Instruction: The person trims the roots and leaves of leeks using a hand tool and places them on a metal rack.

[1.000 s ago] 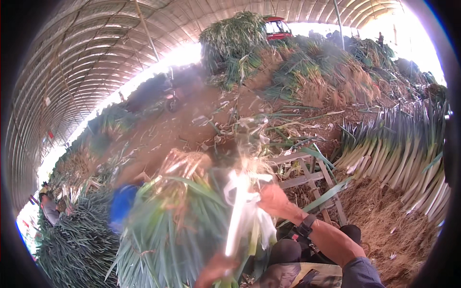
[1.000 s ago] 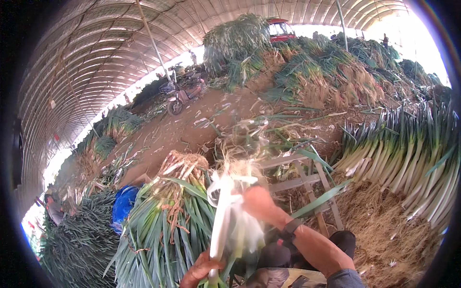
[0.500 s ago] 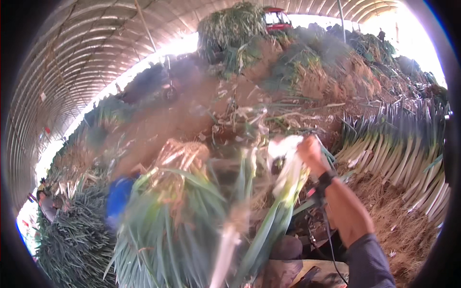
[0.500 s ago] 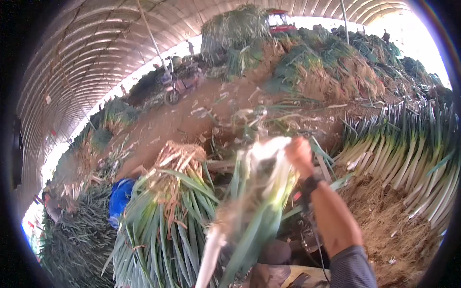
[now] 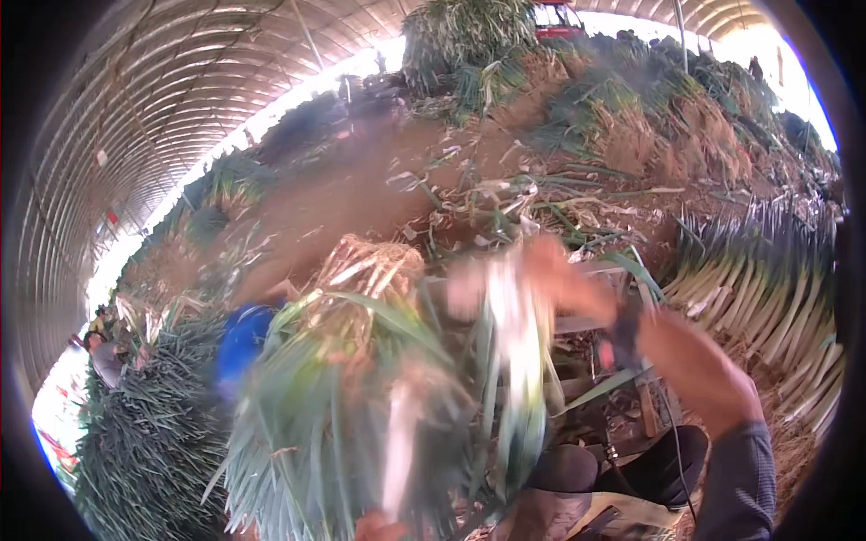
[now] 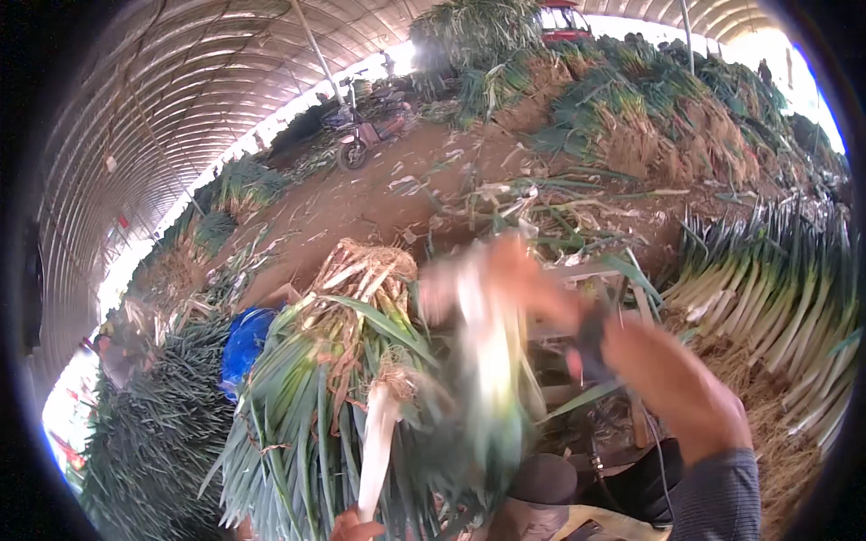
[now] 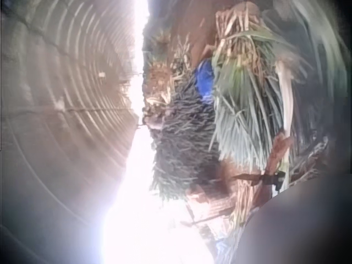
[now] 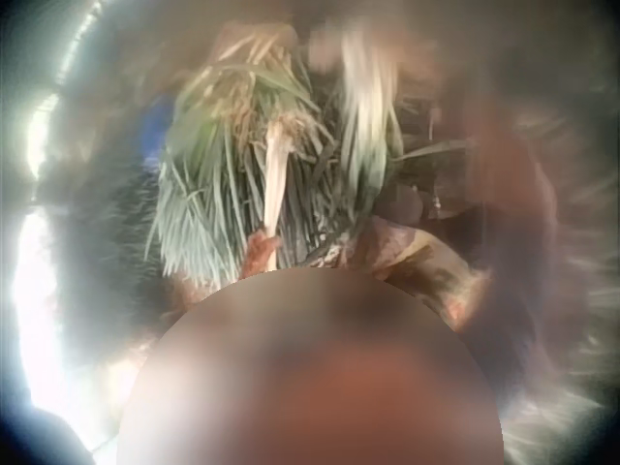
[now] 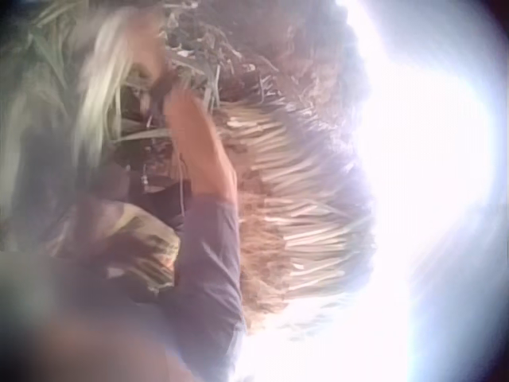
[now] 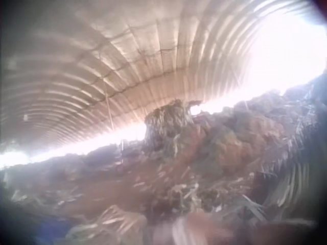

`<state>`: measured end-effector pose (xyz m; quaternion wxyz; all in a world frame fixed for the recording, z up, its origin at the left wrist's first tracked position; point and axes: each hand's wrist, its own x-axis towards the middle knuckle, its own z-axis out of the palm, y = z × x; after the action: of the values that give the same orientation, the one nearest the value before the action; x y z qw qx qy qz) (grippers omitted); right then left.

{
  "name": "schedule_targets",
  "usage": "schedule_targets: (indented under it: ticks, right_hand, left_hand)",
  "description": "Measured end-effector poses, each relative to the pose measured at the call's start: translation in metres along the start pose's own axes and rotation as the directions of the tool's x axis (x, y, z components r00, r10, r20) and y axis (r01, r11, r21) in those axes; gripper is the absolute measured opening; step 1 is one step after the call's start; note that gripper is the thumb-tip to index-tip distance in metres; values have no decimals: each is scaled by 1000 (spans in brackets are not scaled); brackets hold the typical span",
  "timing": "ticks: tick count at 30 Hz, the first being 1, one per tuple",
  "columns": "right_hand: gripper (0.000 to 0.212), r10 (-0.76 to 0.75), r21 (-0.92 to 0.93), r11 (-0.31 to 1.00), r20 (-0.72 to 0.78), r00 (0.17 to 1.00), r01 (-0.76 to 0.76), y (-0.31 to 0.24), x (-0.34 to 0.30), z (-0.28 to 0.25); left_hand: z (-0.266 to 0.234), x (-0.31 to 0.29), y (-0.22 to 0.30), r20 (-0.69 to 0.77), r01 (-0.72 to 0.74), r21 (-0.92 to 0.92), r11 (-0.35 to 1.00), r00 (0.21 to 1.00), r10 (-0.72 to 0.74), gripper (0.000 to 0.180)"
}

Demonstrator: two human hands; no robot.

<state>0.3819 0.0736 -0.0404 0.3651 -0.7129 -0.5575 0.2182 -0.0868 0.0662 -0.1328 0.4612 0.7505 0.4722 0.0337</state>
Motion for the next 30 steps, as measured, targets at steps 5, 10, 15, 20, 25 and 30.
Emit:
schedule_targets:
  ticks: [5, 10, 15, 20, 25, 30]
  right_hand:
    - [74, -334, -245, 942, -596, 730, 230, -51, 74, -132]
    - [74, -116, -519, 849, -6, 993, 96, -86, 10, -25]
    - [38, -502, -213, 834, 92, 860, 509, -36, -79, 103]
    - [43, -242, -380, 854, 314, 918, 355, -31, -111, 106]
    - [20, -366, -453, 779, 232, 901, 433, 19, -129, 106]
    - [13, 19, -898, 413, 175, 984, 152, -27, -114, 60]
  left_hand:
    - [-5, -13, -5, -5, 52, 0, 999, 999, -52, 41]
    - [-7, -34, -17, -21, 81, 45, 996, 997, -81, 40]
    - [19, -31, 57, -100, 247, 375, 894, 969, -226, 43]
    - [39, -36, 31, -6, -328, 571, 753, 915, 404, 49]
    - [61, -43, -4, 76, -428, 854, 294, 663, 745, 48]
    - [74, -44, 6, -99, -281, 910, 305, 567, 818, 37]
